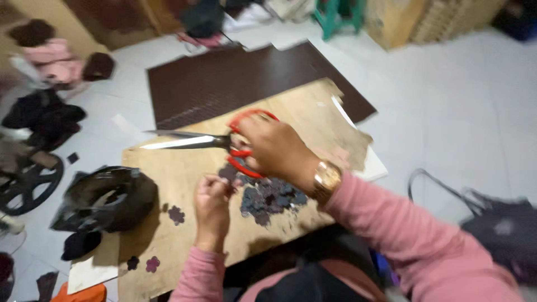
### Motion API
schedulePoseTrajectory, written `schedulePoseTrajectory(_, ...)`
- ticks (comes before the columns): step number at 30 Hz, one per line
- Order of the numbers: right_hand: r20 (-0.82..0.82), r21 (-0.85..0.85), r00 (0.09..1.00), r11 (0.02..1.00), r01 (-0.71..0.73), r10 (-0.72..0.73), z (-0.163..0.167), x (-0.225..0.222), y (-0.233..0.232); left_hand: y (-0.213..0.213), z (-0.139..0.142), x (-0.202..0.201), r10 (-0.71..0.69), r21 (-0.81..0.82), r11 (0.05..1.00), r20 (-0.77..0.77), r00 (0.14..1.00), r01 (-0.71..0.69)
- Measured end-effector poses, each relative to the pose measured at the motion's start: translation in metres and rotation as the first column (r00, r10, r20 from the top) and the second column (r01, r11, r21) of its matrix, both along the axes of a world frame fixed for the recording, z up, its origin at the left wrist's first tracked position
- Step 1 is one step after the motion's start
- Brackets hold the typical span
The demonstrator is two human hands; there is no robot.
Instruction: The person sits at a workbench and uses red-handled shears to trim the edges of small flower-shaped leather pieces, working one piece at a time and placing trimmed pieces onto a pile on the board.
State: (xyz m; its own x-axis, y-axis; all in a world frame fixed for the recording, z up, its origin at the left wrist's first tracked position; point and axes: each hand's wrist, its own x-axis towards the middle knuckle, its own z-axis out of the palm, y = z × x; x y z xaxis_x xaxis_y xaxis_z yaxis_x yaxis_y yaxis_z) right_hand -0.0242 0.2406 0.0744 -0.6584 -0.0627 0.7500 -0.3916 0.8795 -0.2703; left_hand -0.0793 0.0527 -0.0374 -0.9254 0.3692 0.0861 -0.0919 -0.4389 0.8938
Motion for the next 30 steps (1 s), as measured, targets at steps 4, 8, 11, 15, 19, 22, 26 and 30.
schedulePoseTrajectory(4,0.040,0.150,0.999,0.989,0.010,-0.016,0.017,-0.006,-0.009,0.003,0.010,-0.009,-0.041,0.054,0.998,-0.070,0.997,0.045)
schedulePoseTrajectory(8,-0.016,0.322,0.998,0.945,0.063,-0.061,0.016,-0.011,-0.013,0.015,0.015,-0.017,-0.014,-0.026,1.000,-0.055,0.998,0.013)
schedulePoseTrajectory(11,-0.027,0.358,0.998,0.931,0.069,-0.064,0.011,-0.013,-0.014,0.021,0.014,-0.016,-0.028,0.007,1.000,-0.081,0.996,0.029)
schedulePoseTrajectory(15,0.016,0.368,0.998,0.928,0.056,-0.067,0.008,-0.014,-0.014,0.022,0.013,-0.006,-0.016,0.042,0.999,-0.030,0.999,0.018)
schedulePoseTrajectory(19,0.110,0.332,0.993,0.943,0.009,-0.048,0.007,-0.014,-0.017,0.018,0.012,0.002,0.006,0.054,0.999,0.016,1.000,-0.007)
schedulePoseTrajectory(22,0.147,0.297,0.988,0.955,0.001,-0.046,0.002,-0.015,-0.018,0.012,0.010,0.003,0.051,0.067,0.996,0.035,0.998,-0.053)
schedulePoseTrajectory(26,0.178,0.254,0.984,0.967,-0.023,-0.023,-0.009,-0.015,-0.021,0.003,0.005,0.003,0.082,0.078,0.993,0.038,0.996,-0.084)
schedulePoseTrajectory(30,0.199,0.056,0.980,0.998,-0.014,0.002,-0.015,-0.011,-0.019,-0.003,0.006,0.006,0.078,0.087,0.993,0.023,0.997,-0.079)
